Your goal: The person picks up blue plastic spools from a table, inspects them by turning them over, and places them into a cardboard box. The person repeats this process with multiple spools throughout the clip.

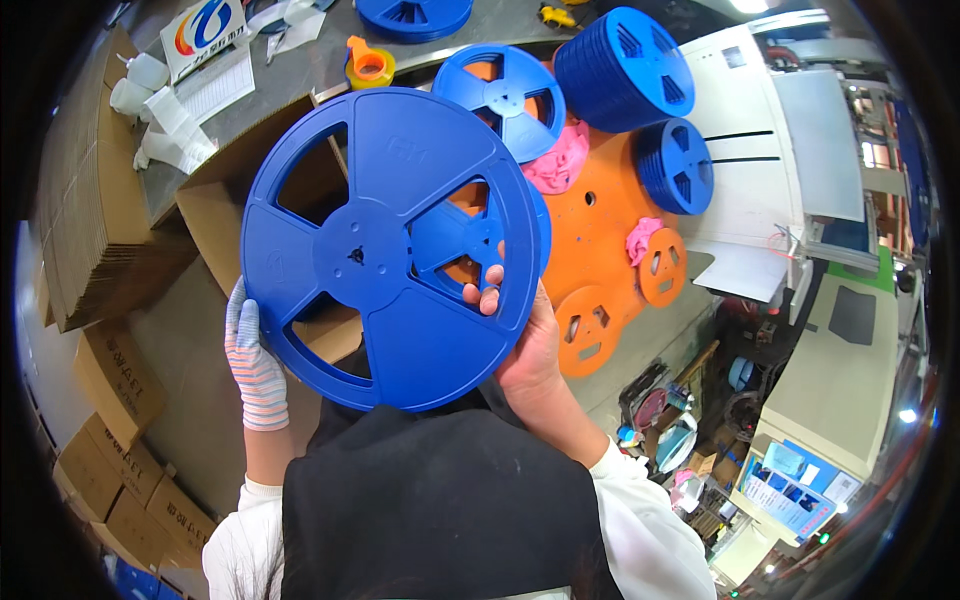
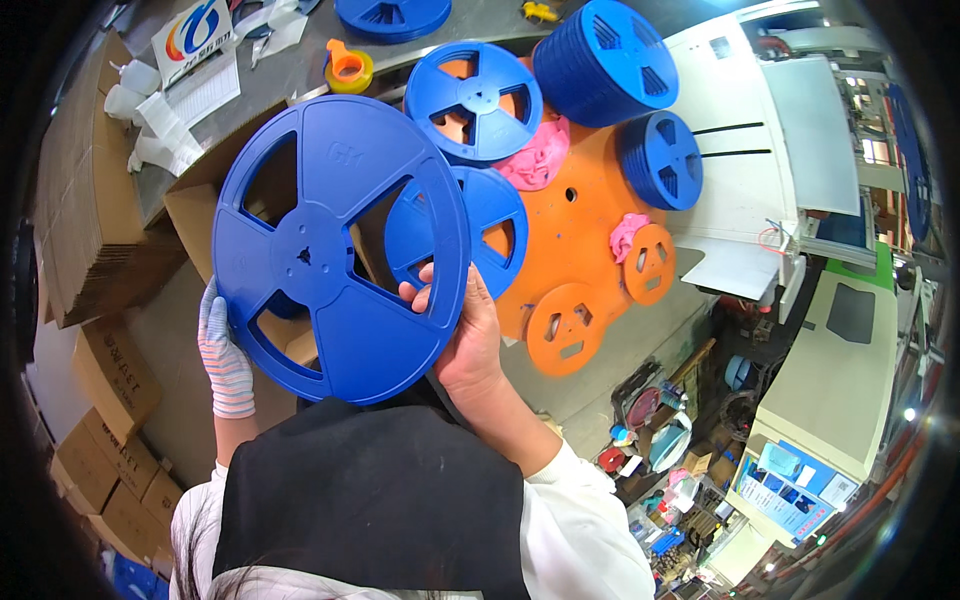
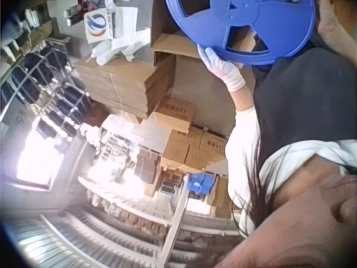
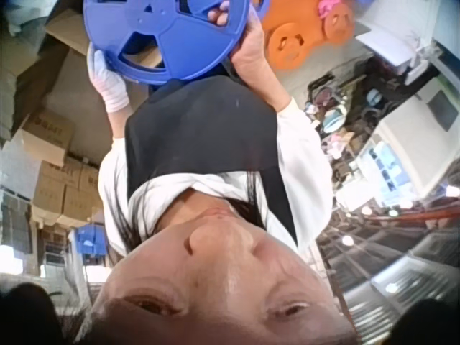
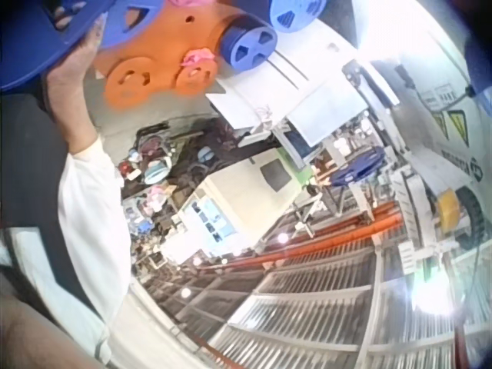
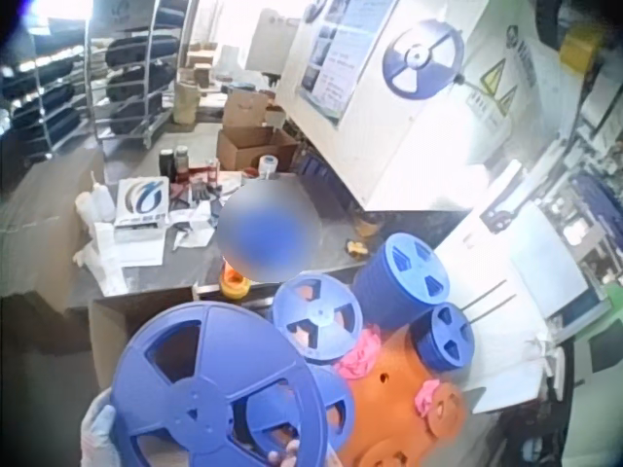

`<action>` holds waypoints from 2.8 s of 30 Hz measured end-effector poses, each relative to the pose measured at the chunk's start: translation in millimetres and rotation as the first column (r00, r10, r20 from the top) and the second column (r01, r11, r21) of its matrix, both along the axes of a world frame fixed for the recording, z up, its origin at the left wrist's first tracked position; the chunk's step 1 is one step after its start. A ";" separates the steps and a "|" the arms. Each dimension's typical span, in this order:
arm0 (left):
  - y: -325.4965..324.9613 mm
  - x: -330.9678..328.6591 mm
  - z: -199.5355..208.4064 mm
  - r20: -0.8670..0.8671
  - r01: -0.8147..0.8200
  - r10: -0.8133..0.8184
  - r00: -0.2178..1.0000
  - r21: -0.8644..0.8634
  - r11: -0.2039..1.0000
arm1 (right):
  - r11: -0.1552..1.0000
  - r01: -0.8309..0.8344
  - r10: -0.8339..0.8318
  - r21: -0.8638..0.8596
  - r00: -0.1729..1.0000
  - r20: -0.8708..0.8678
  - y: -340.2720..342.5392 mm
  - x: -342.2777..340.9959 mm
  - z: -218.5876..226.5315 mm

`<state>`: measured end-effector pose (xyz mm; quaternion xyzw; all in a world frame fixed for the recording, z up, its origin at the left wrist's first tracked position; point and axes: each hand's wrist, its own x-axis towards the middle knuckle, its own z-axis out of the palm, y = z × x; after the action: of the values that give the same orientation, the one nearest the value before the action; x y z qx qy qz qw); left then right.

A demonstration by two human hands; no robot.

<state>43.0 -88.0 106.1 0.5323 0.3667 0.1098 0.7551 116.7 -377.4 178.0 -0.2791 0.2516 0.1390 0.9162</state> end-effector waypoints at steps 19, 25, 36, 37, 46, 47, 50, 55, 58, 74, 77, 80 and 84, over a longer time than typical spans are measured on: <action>-15.3 -18.1 -29.8 -0.185 -0.076 0.109 0.977 0.173 0.982 | 0.972 0.019 0.013 0.236 0.991 -0.134 -6.3 -16.2 -121.7; -21.5 -8.7 -25.3 -0.187 -0.080 0.115 0.976 0.185 0.979 | 0.966 0.028 0.008 0.256 0.990 -0.139 -8.9 -15.1 -125.9; -10.0 -8.6 -24.7 -0.135 -0.070 0.076 0.988 0.050 0.996 | 0.994 -0.025 0.035 0.111 0.995 -0.093 -8.6 -8.8 -122.3; -7.4 -9.3 -25.0 -0.134 -0.076 0.083 0.988 0.059 0.995 | 0.999 -0.040 0.041 0.008 0.993 -0.113 -7.2 -7.1 -118.8; 15.9 -14.7 -23.4 -0.180 -0.053 0.067 0.981 0.085 0.995 | 0.993 -0.098 0.100 -0.071 0.995 0.017 -17.7 7.2 -108.5; 17.5 -14.1 -22.8 -0.234 -0.096 0.125 0.964 0.131 0.987 | 0.996 -0.086 0.086 -0.019 0.996 0.028 -19.5 7.3 -108.6; 19.3 -10.2 -21.2 -0.128 -0.013 0.030 0.991 0.129 0.992 | 0.969 -0.174 0.159 -0.174 0.982 -0.100 -22.2 7.7 -108.3; 20.0 0.9 -17.4 -0.142 0.012 0.011 0.990 0.157 0.988 | 0.914 -0.290 0.255 -0.283 0.955 -0.154 -22.8 8.1 -110.8; 22.6 4.9 -16.2 -0.188 0.008 0.019 0.982 0.144 0.989 | 0.907 -0.312 0.304 -0.284 0.950 -0.074 -24.8 5.0 -115.1; 39.7 8.1 -17.9 -0.344 0.006 0.062 0.937 0.193 0.981 | 0.889 -0.456 0.458 -0.048 0.886 0.072 -31.7 0.8 -126.6; 41.9 7.6 -20.1 -0.347 -0.016 0.075 0.935 0.168 0.986 | 0.885 -0.465 0.466 -0.034 0.882 0.061 -30.6 1.1 -127.3; 43.6 7.3 -20.9 -0.363 -0.016 0.077 0.929 0.167 0.986 | 0.880 -0.475 0.476 -0.021 0.879 0.038 -29.7 1.5 -127.3; 41.1 8.4 -18.8 -0.364 -0.024 0.085 0.927 0.169 0.985 | 0.876 -0.481 0.481 -0.012 0.876 0.019 -29.0 0.9 -127.5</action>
<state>51.4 -46.9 87.3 0.5923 0.5071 0.0579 0.6235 117.6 -406.4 50.5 -0.3376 0.1649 0.3584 0.8546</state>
